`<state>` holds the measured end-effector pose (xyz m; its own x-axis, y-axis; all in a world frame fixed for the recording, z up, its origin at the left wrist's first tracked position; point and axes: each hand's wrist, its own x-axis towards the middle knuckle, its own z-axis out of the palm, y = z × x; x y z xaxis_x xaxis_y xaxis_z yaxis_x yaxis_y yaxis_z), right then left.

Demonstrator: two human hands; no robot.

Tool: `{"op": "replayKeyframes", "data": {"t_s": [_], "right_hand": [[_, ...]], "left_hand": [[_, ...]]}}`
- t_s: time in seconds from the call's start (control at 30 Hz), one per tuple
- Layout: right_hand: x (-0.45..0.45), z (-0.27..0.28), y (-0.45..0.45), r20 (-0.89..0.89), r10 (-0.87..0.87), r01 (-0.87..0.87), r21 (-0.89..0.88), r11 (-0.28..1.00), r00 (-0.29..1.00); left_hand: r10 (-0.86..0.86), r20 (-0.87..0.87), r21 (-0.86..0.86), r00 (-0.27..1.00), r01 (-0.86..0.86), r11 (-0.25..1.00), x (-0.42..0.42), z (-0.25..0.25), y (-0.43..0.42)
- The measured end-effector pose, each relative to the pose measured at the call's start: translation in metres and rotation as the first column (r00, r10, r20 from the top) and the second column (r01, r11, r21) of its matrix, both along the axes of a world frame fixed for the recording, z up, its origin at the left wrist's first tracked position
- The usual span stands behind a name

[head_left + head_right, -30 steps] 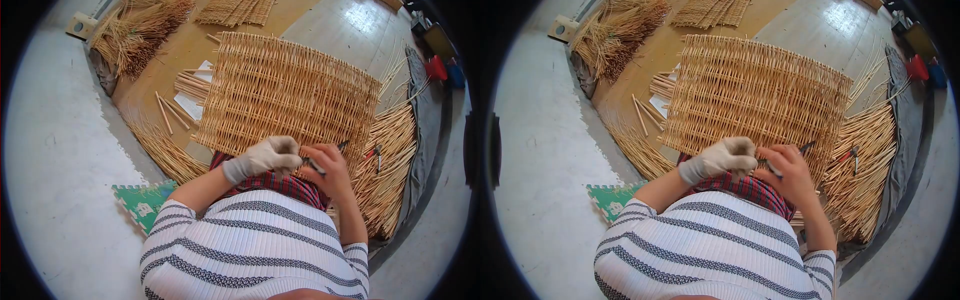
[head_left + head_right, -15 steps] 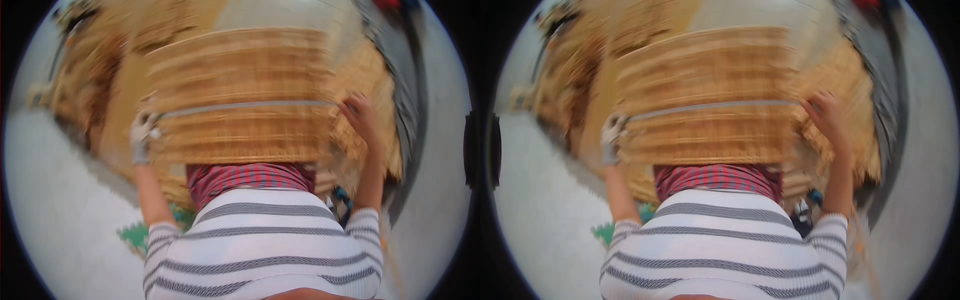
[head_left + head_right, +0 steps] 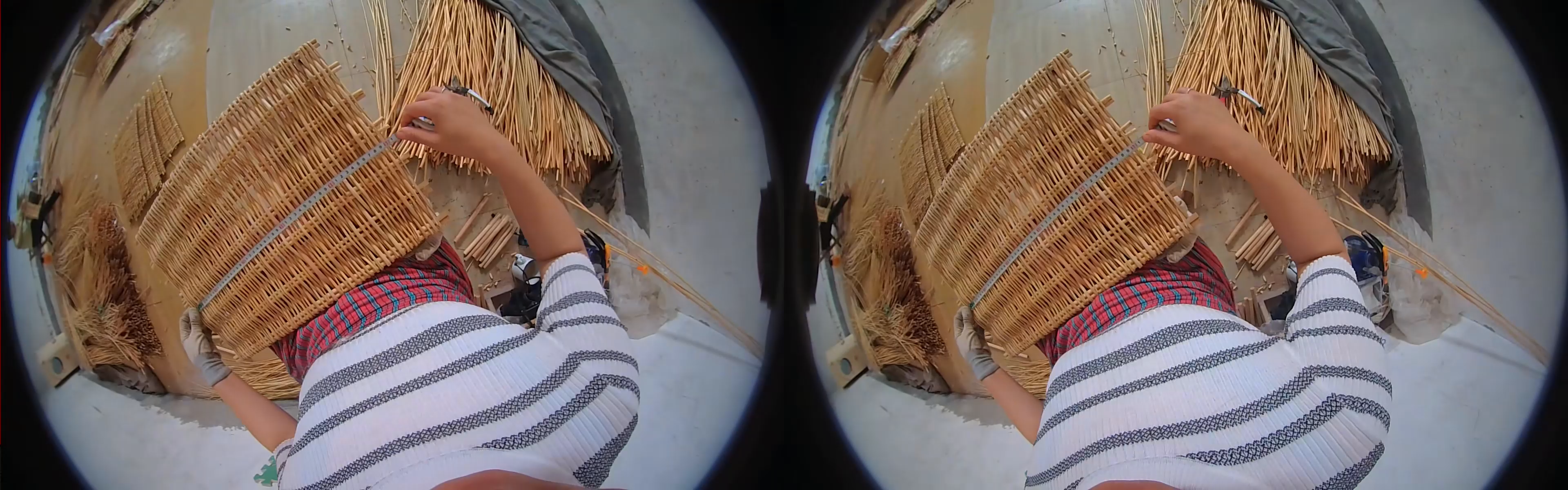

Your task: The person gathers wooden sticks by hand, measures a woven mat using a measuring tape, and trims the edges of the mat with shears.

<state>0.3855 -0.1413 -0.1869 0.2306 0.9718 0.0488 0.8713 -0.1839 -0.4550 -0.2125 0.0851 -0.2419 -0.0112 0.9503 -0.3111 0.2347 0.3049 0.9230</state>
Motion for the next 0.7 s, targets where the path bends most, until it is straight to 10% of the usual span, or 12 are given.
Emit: {"op": "replayKeyframes", "data": {"t_s": [0.57,0.7], "right_hand": [[0.001,0.002,0.001,-0.1,0.096,-0.099,-0.026,0.995,0.99],[-0.028,0.039,-0.022,-0.221,0.055,-0.089,-0.148,0.985,0.974]], "left_hand": [[-0.02,-0.406,0.03,0.914,0.035,0.999,-0.005,0.004,-0.004],[0.106,-0.452,0.263,0.886,0.019,0.965,-0.001,0.033,-0.048]]}}
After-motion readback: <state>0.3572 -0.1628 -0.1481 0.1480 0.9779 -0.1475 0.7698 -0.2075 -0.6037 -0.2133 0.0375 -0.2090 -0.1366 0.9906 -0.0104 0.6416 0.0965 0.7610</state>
